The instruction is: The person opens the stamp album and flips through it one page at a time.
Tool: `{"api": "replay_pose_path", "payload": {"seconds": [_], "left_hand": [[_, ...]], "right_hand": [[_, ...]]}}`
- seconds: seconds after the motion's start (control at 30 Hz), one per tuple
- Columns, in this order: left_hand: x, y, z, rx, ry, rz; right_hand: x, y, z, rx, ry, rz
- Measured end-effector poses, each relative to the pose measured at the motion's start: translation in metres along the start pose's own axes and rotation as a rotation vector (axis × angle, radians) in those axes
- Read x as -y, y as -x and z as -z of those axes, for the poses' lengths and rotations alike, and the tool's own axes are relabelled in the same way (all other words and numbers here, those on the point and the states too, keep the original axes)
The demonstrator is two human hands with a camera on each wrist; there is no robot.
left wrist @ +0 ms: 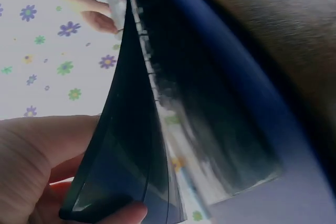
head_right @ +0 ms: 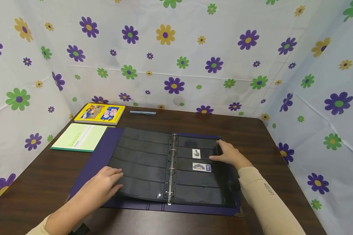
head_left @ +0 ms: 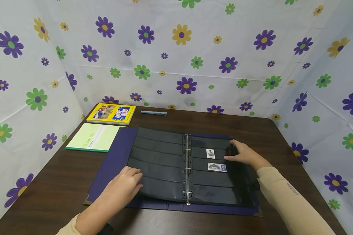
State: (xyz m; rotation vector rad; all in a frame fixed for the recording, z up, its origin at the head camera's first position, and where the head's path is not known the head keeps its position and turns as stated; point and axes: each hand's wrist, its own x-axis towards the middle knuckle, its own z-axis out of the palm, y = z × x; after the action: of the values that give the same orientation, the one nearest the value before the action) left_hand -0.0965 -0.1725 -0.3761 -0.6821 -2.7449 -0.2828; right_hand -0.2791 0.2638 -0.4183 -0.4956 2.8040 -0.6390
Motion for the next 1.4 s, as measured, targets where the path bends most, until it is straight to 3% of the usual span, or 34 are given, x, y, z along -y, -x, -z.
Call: {"api": "replay_pose_path", "payload": {"seconds": [0.27,0.47,0.57,0.7,0.83,1.13,1.3,1.4], "left_hand": [[0.006,0.009,-0.021,0.062,-0.031,0.066],[0.017,0.011,-0.033,0.069,-0.116,0.037],[0.02,0.009,-0.037,0.091,-0.096,0.011],[0.019,0.007,-0.043,0.202,-0.016,-0.01],[0.017,0.008,-0.046,0.292,0.015,0.021],[0.016,0.008,-0.049,0.258,0.01,0.025],[0.013,0.007,-0.048,0.264,0.029,0.038],[0.012,0.007,-0.048,0.277,0.036,0.051]], "right_hand": [[-0.015,0.0,-0.005,0.032,0.01,-0.035],[-0.015,-0.004,-0.005,0.012,0.025,-0.019],[-0.016,-0.008,-0.004,0.033,0.015,-0.018],[-0.016,-0.012,-0.003,0.063,0.001,-0.014],[-0.016,-0.014,-0.003,0.092,-0.013,0.014],[-0.013,-0.014,-0.002,0.104,0.009,0.037],[-0.014,-0.011,-0.005,0.027,-0.007,0.037],[-0.016,-0.008,-0.007,-0.037,-0.078,0.025]]}}
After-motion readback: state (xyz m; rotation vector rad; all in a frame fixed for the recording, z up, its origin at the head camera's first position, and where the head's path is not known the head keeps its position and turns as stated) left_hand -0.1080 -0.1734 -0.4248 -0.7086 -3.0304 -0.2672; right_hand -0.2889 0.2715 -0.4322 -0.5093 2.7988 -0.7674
